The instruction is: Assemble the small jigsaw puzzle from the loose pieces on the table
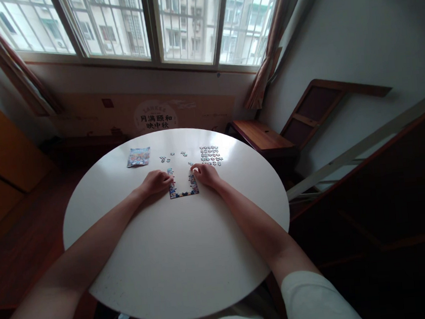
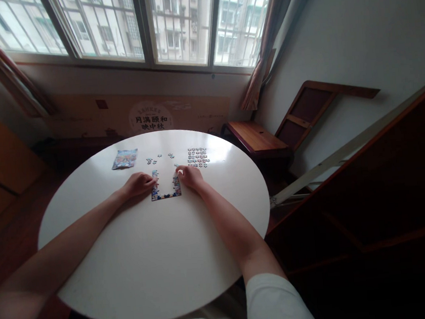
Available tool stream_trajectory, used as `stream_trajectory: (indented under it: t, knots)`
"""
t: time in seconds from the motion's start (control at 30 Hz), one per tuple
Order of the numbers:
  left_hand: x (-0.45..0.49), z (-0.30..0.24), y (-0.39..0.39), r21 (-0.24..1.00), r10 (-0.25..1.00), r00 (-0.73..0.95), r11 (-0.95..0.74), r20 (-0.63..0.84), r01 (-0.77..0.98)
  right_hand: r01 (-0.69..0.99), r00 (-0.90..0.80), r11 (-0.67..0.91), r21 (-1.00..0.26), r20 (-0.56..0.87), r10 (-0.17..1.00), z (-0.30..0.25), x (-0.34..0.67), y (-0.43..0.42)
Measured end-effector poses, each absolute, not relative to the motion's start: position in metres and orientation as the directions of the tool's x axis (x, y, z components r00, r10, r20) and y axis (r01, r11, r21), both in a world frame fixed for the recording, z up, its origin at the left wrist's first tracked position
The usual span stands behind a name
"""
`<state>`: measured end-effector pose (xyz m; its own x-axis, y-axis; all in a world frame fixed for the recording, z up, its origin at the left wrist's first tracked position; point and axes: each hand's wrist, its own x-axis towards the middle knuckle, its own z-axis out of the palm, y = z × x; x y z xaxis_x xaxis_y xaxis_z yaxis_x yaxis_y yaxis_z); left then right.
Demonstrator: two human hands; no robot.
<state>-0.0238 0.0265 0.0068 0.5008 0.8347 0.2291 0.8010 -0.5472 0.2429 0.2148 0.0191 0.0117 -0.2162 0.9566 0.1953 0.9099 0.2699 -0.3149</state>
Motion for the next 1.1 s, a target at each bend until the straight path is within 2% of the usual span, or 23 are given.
stream_trajectory:
  t: [0.47, 0.57, 0.67, 0.77, 0.93, 1.1]
  knots:
    - [-0.022, 0.01, 0.023, 0.177, 0.853, 0.474, -0.512, 0.221, 0.84, 0.912, -0.212, 0.26, -0.317, 0.177, 0.961, 0.014, 0.214, 0.018]
    - [-0.022, 0.011, 0.025, 0.174, 0.878, 0.337, -0.411, 0.34, 0.895, 0.91, -0.215, 0.261, -0.321, 0.172, 0.961, 0.015, 0.214, 0.018]
    - [-0.025, 0.009, 0.032, 0.243, 0.862, 0.216, -0.356, 0.459, 0.902, 0.909, -0.217, 0.267, -0.32, 0.183, 0.959, 0.015, 0.214, 0.017]
    - [-0.028, 0.003, 0.04, 0.292, 0.911, 0.182, -0.3, 0.371, 0.908, 0.91, -0.217, 0.266, -0.316, 0.182, 0.959, 0.015, 0.213, 0.017]
    - [-0.029, -0.002, 0.049, 0.22, 0.944, 0.269, -0.308, 0.19, 0.925, 0.91, -0.222, 0.271, -0.313, 0.185, 0.957, 0.016, 0.213, 0.018]
    - [-0.029, -0.003, 0.048, 0.207, 0.94, 0.275, -0.315, 0.2, 0.926, 0.906, -0.227, 0.278, -0.318, 0.187, 0.956, 0.015, 0.213, 0.018]
